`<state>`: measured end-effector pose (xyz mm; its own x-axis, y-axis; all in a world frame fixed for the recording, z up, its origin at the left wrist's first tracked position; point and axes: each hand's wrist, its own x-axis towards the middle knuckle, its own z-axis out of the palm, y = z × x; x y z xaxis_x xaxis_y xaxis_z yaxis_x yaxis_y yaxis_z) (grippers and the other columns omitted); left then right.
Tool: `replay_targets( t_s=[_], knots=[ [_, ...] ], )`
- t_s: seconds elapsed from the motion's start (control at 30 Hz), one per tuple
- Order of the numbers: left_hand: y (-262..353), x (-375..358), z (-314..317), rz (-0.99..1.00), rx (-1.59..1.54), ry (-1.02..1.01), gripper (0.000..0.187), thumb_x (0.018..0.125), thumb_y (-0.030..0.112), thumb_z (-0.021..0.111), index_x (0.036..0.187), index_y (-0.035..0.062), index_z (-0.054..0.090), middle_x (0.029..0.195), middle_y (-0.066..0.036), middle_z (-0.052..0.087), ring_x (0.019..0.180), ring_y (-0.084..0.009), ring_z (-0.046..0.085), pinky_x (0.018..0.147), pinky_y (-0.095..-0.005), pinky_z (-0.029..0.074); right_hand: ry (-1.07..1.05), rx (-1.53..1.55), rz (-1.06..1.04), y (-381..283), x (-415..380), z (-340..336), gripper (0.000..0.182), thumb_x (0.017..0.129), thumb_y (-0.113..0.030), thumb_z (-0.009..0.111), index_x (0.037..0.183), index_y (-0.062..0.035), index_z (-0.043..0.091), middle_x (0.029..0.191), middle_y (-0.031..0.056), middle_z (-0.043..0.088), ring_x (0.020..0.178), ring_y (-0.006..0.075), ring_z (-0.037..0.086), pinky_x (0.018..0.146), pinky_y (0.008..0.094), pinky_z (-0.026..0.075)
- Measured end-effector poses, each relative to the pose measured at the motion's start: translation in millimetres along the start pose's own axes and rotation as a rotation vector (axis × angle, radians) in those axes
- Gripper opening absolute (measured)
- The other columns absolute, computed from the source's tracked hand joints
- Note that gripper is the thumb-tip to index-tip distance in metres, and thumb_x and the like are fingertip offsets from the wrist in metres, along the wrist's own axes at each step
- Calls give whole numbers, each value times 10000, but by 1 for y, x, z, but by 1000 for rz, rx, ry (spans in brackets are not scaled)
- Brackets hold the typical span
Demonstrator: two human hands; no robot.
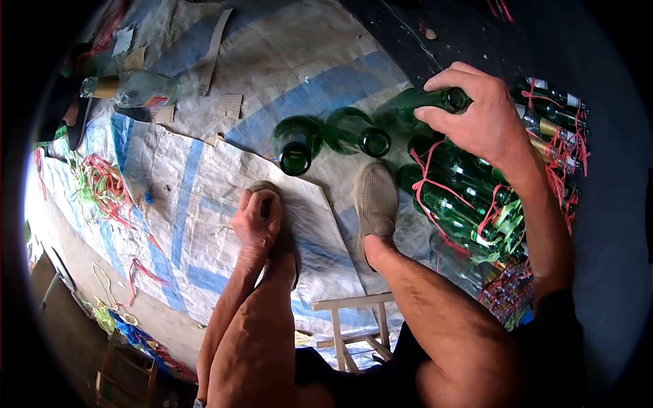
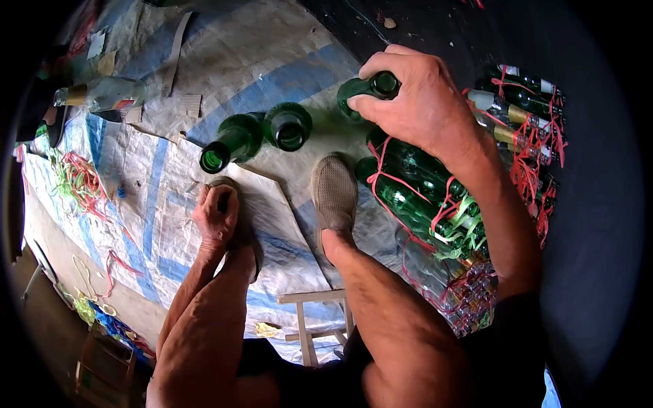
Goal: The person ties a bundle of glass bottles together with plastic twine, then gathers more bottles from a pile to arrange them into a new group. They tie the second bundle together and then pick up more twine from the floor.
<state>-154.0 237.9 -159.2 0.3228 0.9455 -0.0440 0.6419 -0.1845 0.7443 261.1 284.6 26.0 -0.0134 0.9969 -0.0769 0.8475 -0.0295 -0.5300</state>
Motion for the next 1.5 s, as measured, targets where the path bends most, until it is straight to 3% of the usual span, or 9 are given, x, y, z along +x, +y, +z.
replay_targets(
  t_s=[0.1, 0.27, 0.4, 0.57, 0.67, 0.77, 1.2, 1.5],
  knots=[
    [3, -1, -1, -39, 1, -32, 106, 906, 77, 798, 1005, 87, 759, 925, -116, 687, 793, -299, 726, 731, -373, 579, 1, -34, 43, -6, -14, -4, 354, 779, -178, 939, 1032, 6, 773, 945, 157, 739, 823, 349, 739, 737, 411, 565],
    [1, -2, 1, 4, 14, -19, 121, 908, 67, 797, 1022, 84, 760, 917, -117, 675, 765, -291, 700, 714, -377, 570, 48, -132, 31, -16, -26, -6, 368, 777, -250, 952, 936, 14, 751, 876, 175, 695, 800, 397, 719, 700, 456, 551],
    [3, -1, -1, 13, 8, -19, 122, 909, 62, 797, 1024, 81, 759, 902, -113, 662, 754, -281, 691, 703, -372, 562, 52, -205, -23, -20, -34, -5, 379, 776, -276, 945, 874, 14, 723, 817, 159, 677, 766, 392, 709, 688, 475, 539],
    [0, -3, 0, 15, 25, -17, 128, 909, 59, 797, 1031, 75, 759, 893, -110, 652, 745, -272, 682, 697, -365, 555, 78, -135, 7, -31, -39, -3, 359, 778, -263, 939, 883, 12, 733, 830, 153, 689, 787, 390, 712, 701, 465, 549],
    [2, -2, -2, 25, 22, -28, 105, 922, 109, 791, 1022, 120, 759, 948, -108, 701, 792, -336, 729, 700, -413, 586, 94, -90, 15, -35, -41, 3, 341, 780, -251, 933, 897, 5, 741, 842, 150, 696, 807, 390, 717, 711, 463, 555],
    [1, -3, -2, 26, 26, -25, 102, 923, 108, 791, 1019, 116, 758, 945, -109, 700, 800, -337, 727, 710, -413, 587, 92, -92, 8, -34, -44, 11, 325, 781, -241, 927, 912, -4, 748, 853, 149, 701, 818, 393, 724, 715, 467, 562],
    [-1, -4, -1, 17, 12, -6, 113, 908, 91, 803, 1014, 106, 767, 925, -103, 689, 785, -306, 718, 713, -389, 580, 110, -99, -37, -46, -44, 23, 308, 774, -226, 925, 891, -17, 732, 846, 143, 700, 793, 388, 731, 673, 463, 564],
    [-1, -6, 1, -24, 11, -1, 106, 907, 70, 806, 1006, 87, 772, 897, -108, 673, 766, -279, 707, 716, -359, 570, 39, -77, 10, -49, -44, 20, 300, 793, -217, 910, 928, -24, 725, 886, 153, 718, 827, 407, 726, 720, 485, 561]
  ],
)
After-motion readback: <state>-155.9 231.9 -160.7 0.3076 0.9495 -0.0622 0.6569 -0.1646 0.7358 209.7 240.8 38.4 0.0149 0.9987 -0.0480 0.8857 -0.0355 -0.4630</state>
